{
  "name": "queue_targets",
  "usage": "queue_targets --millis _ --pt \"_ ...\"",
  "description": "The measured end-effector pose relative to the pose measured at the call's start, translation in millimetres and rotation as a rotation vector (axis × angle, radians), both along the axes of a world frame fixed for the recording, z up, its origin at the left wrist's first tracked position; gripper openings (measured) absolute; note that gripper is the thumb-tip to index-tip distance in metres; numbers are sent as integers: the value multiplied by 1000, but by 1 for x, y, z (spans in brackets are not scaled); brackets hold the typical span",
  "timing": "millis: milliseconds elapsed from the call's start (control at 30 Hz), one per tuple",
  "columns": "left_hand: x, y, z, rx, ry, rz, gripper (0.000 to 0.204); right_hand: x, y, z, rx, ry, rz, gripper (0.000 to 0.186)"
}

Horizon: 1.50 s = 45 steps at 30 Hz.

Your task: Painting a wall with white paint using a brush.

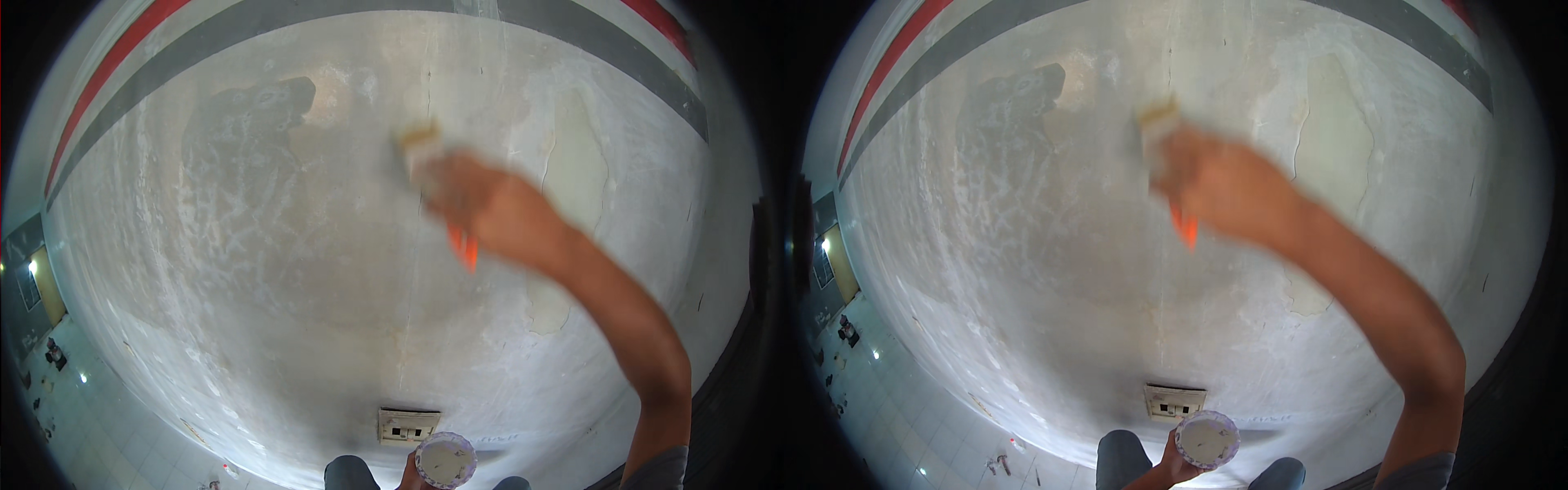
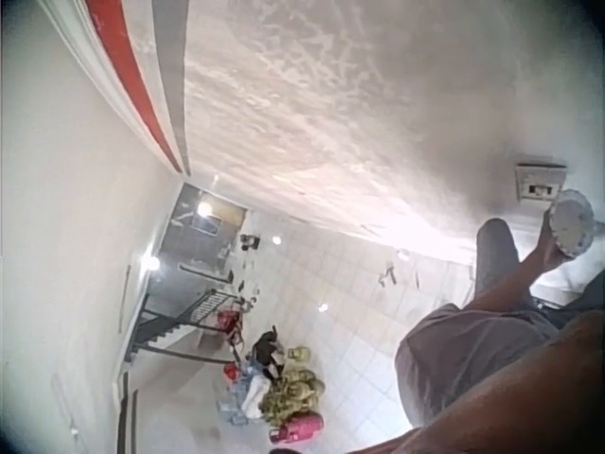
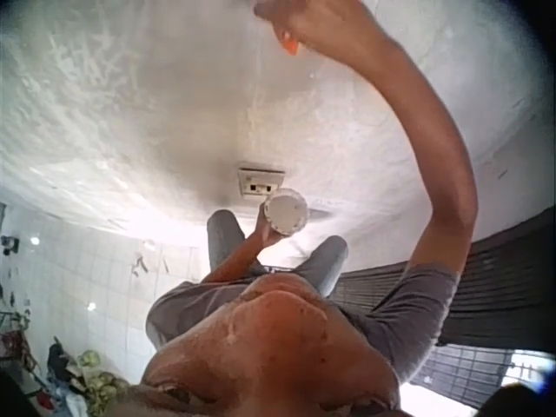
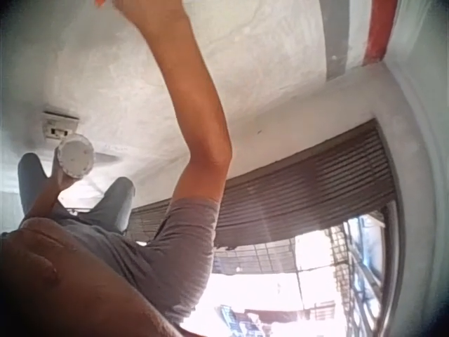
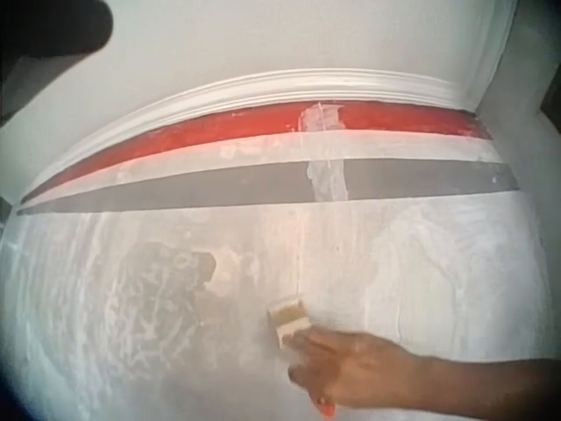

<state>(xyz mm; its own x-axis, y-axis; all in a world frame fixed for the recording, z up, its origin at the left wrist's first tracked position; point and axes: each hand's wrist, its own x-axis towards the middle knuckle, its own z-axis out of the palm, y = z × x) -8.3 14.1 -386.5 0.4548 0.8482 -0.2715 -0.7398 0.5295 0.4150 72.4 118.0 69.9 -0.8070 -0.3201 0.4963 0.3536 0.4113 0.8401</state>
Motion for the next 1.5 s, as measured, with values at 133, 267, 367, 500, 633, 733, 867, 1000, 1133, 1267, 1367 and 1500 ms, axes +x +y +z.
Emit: queue_targets --millis 133,267,367,500,633,733,867,1000,1133,1267,1367,1500 --pt "1 -9 6 21 -190 118 72 -4 -28 -76 -462 -242 166 22" --pt "-1 -7 1 116 -301 148 68 -12 -27 -43 -740 -144 304 19" --pt "-2 -10 9 -26 -249 172 69 -8 -14 33 -853 179 309 16" --pt "2 -4 6 -84 -256 163 70 21 -8 112 -211 455 205 13" --pt "-1 -7 5 33 -281 152 71 12 3 121 31 417 240 21" --pt "-10 -12 9 29 -294 152 71 -28 9 73 127 286 -100 24" --pt "-2 4 -11 11 -289 108 72 -35 -21 20 -169 46 172 19" --pt "-7 4 -18 -1 -286 69 75 -32 -28 35 -675 270 513 10" --pt "-20 3 -27 -10 -271 87 77 4 3 72 -790 705 491 25" --pt "-22 5 -37 26 -316 131 81 37 -18 44 -291 1012 351 28" --pt "-26 6 -29 23 -309 101 80 82 -31 20 -171 930 353 27" --pt "-29 1 -18 67 -321 113 76 110 -29 -27 -218 973 344 28"
